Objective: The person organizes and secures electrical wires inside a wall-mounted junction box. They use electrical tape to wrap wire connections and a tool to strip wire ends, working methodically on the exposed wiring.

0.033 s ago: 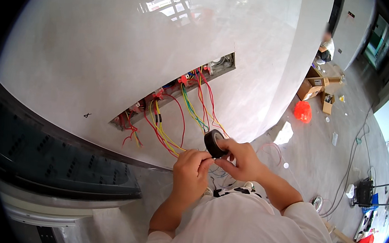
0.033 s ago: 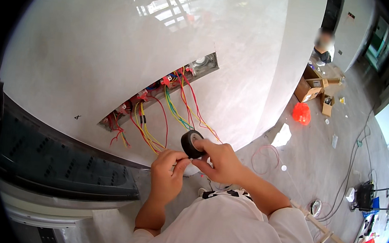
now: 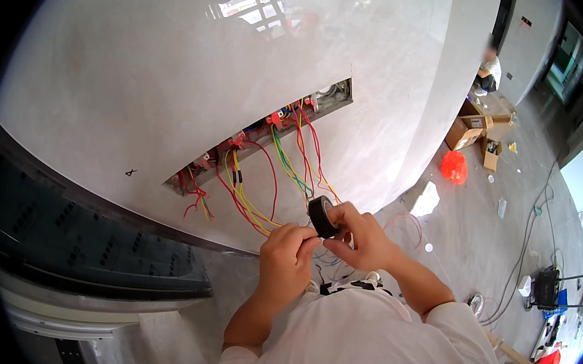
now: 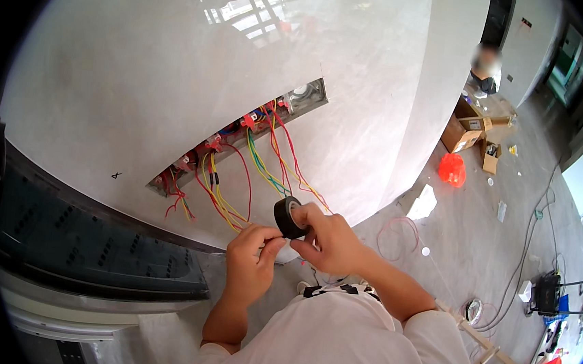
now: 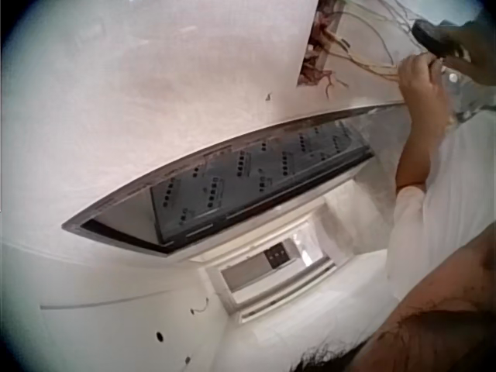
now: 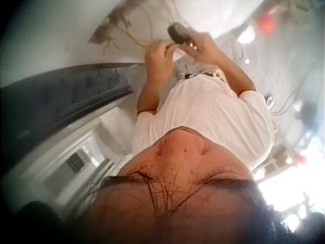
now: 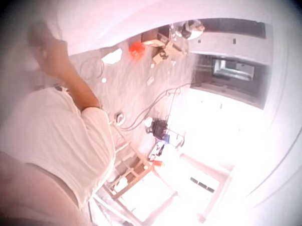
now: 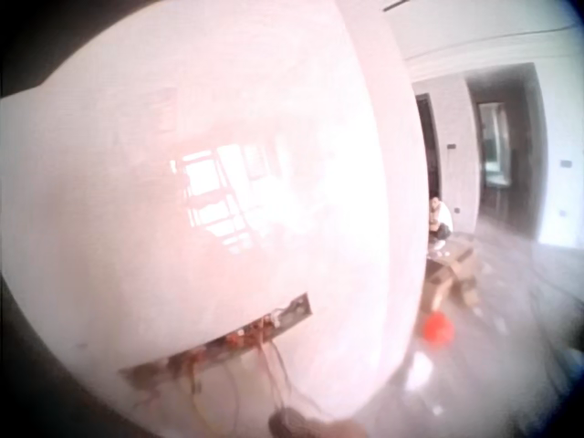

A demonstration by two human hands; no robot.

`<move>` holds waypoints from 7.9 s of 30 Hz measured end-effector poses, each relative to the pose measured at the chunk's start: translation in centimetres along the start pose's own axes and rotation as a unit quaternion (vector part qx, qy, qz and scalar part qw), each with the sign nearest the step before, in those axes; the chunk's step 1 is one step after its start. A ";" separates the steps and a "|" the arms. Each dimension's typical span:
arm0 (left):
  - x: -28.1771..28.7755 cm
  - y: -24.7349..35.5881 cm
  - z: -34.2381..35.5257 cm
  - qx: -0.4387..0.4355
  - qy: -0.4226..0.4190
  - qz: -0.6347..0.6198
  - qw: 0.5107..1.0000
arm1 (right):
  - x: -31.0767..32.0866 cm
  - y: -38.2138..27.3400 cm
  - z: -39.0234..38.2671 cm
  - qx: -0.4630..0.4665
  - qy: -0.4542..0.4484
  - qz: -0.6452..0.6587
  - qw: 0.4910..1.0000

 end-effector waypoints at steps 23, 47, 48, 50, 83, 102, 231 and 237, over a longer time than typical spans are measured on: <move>0.0 -1.1 -1.3 -0.083 0.102 0.052 0.990 | 0.7 -0.2 -1.4 0.016 -0.047 0.021 0.999; -0.9 -5.3 0.2 0.044 -0.009 -0.012 0.999 | -1.8 -1.2 0.7 0.203 0.228 -0.341 0.889; -1.0 -6.1 0.2 0.073 -0.024 -0.034 0.996 | -1.9 -1.2 0.6 0.206 0.228 -0.347 0.886; -1.6 -6.6 0.2 0.108 -0.088 -0.072 0.988 | -1.8 -0.2 1.2 0.189 0.238 -0.374 0.876; -0.8 -10.6 -17.4 0.350 0.237 -0.525 0.738 | -14.4 0.0 -3.9 0.085 -0.457 -0.001 0.885; 7.3 -14.8 -5.5 0.142 0.241 0.149 0.949 | -9.0 -5.8 13.4 0.144 0.067 -0.223 0.962; 10.0 -7.9 8.0 0.097 0.368 0.339 0.861 | -6.9 -6.3 18.2 0.299 0.167 -0.222 0.913; 10.9 -7.9 8.1 0.092 0.290 0.328 0.894 | -8.0 -6.1 18.1 0.318 0.105 -0.384 0.860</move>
Point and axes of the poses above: each hand's wrist, its own z-axis towards the middle knuckle, its own x-axis out of the back of the hand, y = z × x, the point moved 7 cm from there along z, towards the middle knuckle, and after that the axes turned 15 degrees about -z, right-handed, at the moved point
